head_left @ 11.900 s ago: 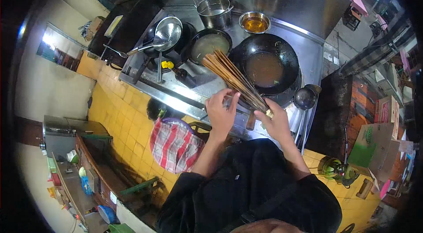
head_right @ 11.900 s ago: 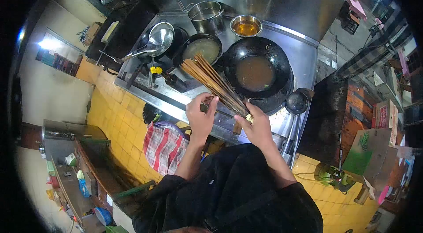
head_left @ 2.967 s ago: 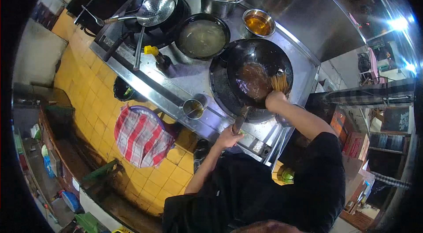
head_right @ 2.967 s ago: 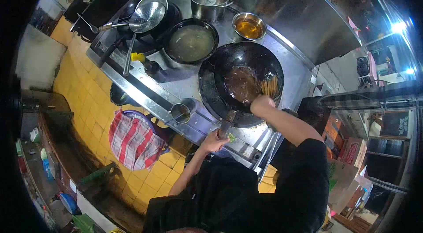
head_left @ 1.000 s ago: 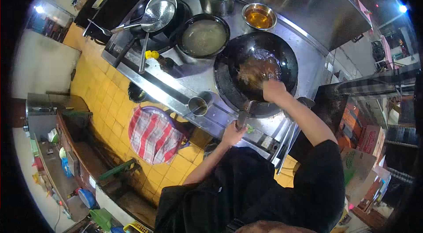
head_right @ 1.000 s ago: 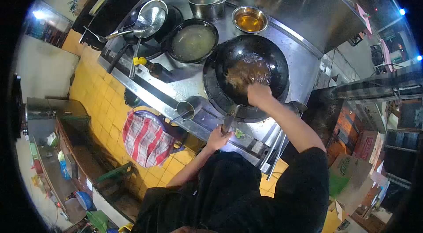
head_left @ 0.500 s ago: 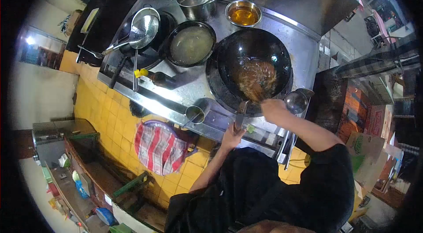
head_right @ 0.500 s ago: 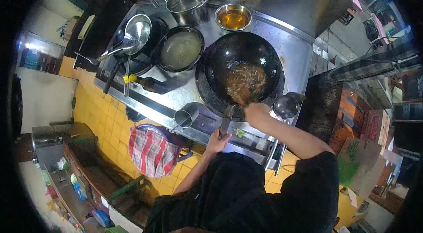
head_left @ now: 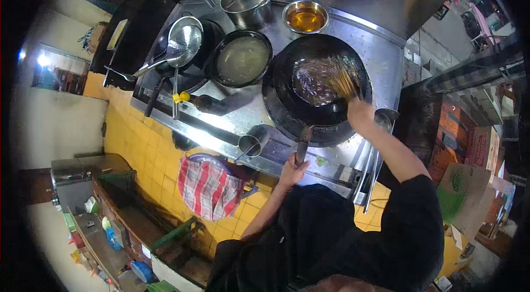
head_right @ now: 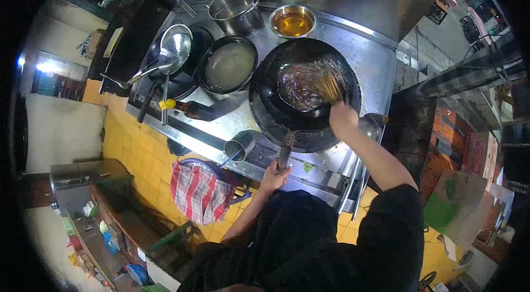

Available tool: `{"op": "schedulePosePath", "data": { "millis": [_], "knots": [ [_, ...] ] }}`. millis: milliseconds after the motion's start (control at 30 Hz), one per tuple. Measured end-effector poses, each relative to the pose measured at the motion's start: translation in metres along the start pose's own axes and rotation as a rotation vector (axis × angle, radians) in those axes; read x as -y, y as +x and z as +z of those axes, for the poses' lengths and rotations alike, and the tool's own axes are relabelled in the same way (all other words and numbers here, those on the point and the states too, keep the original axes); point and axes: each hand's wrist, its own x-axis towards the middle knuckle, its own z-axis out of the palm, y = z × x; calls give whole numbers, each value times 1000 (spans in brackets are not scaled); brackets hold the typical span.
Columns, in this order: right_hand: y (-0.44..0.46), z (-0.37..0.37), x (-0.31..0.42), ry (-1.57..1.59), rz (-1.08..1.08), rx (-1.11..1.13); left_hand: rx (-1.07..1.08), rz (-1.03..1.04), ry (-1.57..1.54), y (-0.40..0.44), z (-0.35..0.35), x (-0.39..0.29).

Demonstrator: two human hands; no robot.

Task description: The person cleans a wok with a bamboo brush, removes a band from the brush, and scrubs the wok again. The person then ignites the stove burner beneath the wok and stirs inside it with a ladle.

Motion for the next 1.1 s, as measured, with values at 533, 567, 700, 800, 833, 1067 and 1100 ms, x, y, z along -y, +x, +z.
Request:
{"op": "schedulePosePath", "data": {
  "millis": [533,567,700,800,833,1067,1100],
  "knots": [
    [46,7,-4,313,66,-151,25,2,-31,-4,-3,-11],
    [25,16,4,239,40,-112,27,0,-29,-7,-5,-11],
    [7,26,52,231,-196,347,36,-56,-109,-2,-7,-13],
    [59,42,79,579,-202,132,37,-103,-106,-7,-7,-19],
    [57,18,73,544,-96,52,41,-123,-107,-6,-7,-24],
    [41,2,-39,178,8,-110,74,-109,-113,-6,-11,-28],
    [19,0,-30,181,36,-109,86,-108,-82,-4,-13,-29]
  ]
}}
